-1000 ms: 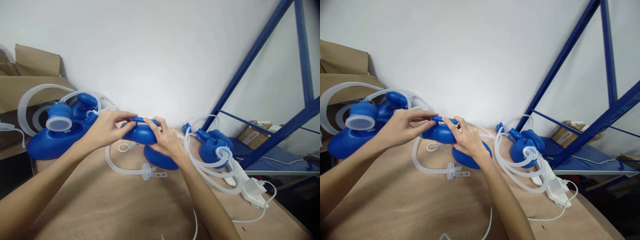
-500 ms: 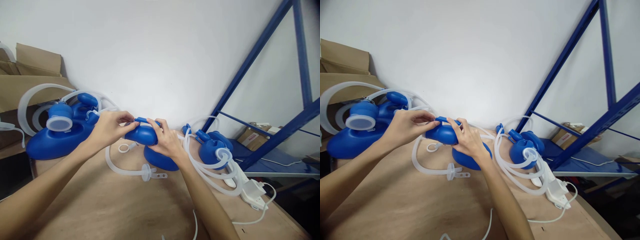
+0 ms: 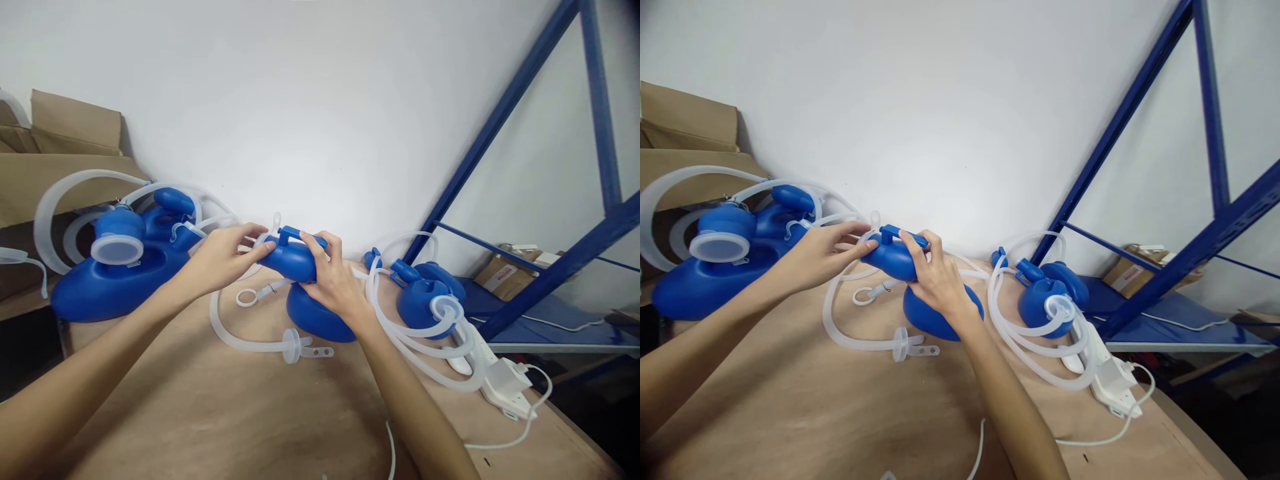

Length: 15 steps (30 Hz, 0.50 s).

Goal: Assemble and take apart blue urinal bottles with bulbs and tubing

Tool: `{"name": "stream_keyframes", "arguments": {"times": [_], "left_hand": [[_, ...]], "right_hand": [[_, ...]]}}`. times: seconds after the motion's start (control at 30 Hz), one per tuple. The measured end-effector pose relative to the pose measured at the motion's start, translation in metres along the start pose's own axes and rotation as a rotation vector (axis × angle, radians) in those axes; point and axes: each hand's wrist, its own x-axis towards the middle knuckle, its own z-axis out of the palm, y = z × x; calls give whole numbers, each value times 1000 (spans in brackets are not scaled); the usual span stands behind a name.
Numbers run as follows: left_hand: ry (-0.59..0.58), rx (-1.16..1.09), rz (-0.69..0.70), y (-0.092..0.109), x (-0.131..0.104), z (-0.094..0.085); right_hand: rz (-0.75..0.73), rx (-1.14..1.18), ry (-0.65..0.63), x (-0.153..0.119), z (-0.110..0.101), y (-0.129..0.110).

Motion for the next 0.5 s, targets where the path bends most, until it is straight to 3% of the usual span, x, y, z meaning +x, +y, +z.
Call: {"name": "stream_keyframes", "arguments": {"times": [0.27, 0.5], "left_hand": [[156, 93, 66, -8, 2, 25], [228, 123, 28, -19, 5, 30]], "right_hand": [[-42, 94, 50, -1, 22, -13], [-46, 154, 38, -2, 25, -17]]}}
